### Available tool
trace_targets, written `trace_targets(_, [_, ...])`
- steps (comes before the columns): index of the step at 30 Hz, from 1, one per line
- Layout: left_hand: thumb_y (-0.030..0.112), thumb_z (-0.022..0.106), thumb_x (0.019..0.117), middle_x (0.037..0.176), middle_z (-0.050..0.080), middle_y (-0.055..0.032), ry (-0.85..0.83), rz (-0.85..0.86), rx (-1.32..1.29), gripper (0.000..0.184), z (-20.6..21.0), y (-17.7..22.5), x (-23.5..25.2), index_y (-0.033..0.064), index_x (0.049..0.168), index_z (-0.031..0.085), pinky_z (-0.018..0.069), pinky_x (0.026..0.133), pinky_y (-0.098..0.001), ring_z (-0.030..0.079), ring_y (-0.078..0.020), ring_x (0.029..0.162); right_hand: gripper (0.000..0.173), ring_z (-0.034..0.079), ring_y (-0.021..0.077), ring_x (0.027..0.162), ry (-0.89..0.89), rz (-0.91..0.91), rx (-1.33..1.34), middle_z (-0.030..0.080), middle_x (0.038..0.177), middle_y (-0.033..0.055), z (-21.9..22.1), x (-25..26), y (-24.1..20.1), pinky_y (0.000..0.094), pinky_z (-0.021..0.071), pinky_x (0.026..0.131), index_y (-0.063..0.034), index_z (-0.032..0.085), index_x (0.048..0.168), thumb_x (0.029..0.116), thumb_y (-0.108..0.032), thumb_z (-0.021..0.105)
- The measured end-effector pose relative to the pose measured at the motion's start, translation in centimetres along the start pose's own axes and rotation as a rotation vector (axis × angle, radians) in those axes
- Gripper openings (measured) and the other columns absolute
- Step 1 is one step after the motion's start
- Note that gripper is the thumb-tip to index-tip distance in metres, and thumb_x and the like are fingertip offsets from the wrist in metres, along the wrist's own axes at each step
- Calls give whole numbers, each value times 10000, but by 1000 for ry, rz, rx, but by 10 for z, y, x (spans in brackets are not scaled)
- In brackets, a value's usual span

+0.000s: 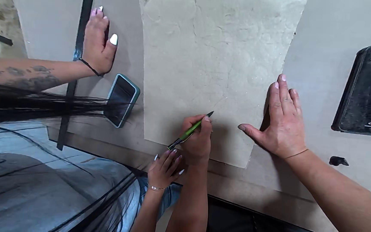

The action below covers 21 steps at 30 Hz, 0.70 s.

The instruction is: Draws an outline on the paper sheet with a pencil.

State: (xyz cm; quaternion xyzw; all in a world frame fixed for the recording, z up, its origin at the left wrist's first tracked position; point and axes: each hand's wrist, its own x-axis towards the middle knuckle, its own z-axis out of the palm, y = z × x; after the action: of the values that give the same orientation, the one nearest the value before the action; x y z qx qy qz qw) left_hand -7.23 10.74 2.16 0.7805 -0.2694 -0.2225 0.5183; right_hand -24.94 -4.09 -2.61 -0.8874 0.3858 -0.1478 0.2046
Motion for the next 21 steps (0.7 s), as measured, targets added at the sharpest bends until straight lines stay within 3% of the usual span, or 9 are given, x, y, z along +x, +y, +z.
trace_targets(9, [98, 683, 977, 896, 719, -45, -8, 63, 6, 151, 3, 6, 6, 59, 1119, 649, 597, 612, -240, 685, -115, 693, 1233, 302, 337, 1538, -8, 6, -13, 223, 1674, 244, 0, 0, 0, 528, 181, 1275, 39, 247, 1602, 808, -864, 526])
trace_targets(21, [106, 675, 993, 911, 719, -52, -34, 25, -7, 167, 0, 11, 14, 52, 1147, 637, 600, 621, -239, 691, -115, 708, 1230, 303, 331, 1539, 6, -3, -4, 235, 1669, 248, 0, 0, 1, 519, 177, 1279, 48, 258, 1595, 809, -855, 542])
